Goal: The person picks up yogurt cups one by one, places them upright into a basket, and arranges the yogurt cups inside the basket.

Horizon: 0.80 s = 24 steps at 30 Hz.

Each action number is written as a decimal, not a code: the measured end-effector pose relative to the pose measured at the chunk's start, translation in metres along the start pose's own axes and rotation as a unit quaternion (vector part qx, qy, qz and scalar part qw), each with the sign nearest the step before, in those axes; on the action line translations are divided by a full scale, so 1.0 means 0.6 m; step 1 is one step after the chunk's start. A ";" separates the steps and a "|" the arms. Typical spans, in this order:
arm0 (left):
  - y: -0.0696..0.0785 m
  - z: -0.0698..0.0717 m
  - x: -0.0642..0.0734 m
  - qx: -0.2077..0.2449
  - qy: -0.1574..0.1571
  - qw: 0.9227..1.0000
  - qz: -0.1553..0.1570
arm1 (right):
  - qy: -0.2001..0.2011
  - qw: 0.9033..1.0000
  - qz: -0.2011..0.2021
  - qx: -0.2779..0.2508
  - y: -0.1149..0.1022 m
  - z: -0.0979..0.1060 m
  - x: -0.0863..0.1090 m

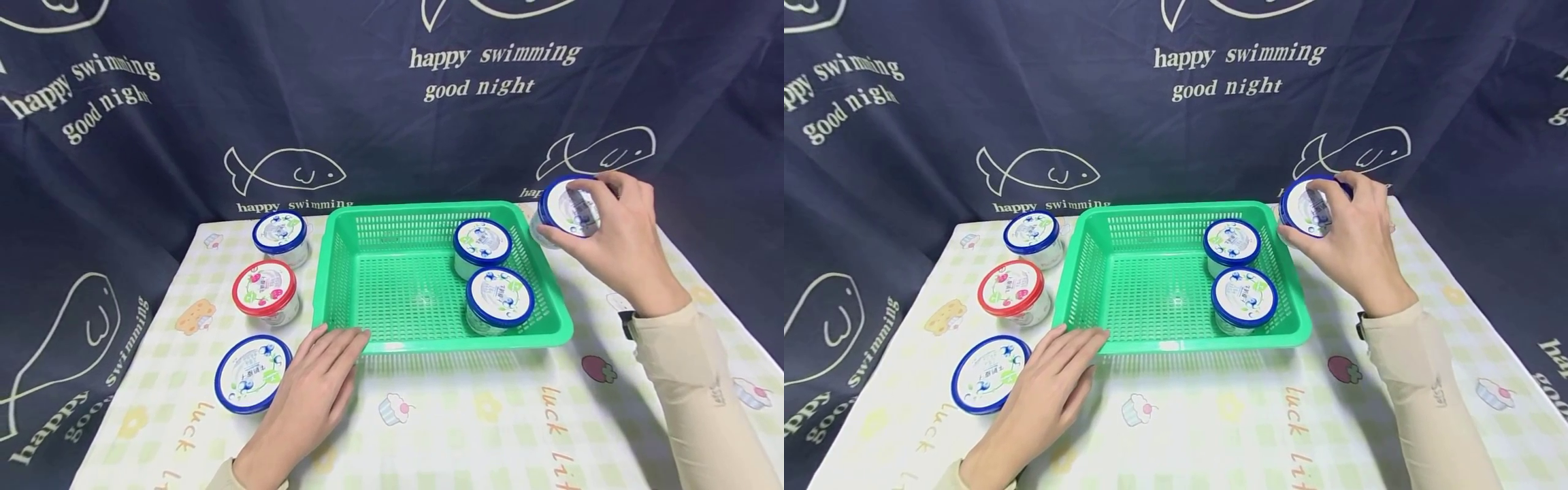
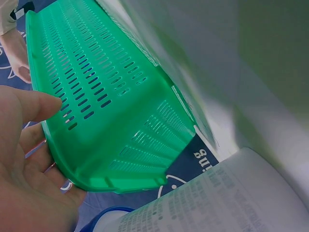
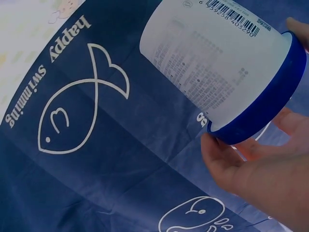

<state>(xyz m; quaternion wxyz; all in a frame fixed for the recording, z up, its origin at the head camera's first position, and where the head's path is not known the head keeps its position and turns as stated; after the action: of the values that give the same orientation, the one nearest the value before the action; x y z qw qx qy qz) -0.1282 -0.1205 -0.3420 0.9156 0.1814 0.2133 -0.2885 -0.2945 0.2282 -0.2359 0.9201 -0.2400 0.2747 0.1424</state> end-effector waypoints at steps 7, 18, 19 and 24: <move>0.004 -0.002 0.003 -0.004 0.002 1.000 -0.008 | -0.013 1.000 0.006 -0.012 -0.019 -0.008 0.007; 0.002 -0.001 0.000 -0.006 0.005 1.000 -0.009 | -0.025 0.999 0.026 -0.037 -0.060 -0.026 -0.002; 0.002 -0.001 0.000 -0.006 0.005 1.000 -0.009 | -0.027 0.998 0.032 -0.038 -0.065 -0.029 -0.002; 0.004 0.000 -0.001 -0.008 0.006 1.000 -0.011 | -0.025 0.996 0.070 -0.045 -0.092 -0.036 -0.003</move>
<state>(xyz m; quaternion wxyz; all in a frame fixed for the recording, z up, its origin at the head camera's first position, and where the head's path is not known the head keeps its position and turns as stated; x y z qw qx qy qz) -0.1271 -0.1185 -0.3412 0.9126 0.1738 0.2230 -0.2954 -0.2835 0.1701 -0.2303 0.9027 -0.2581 0.2608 0.2246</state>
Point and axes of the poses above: each hand's wrist, its own x-axis away from the middle knuckle, its own z-axis out of the back of the hand, y = z × x, the point moved 10 cm from there along -x, towards the middle knuckle, and after that the axes turned 1 degree about x, right-handed, at the moved point
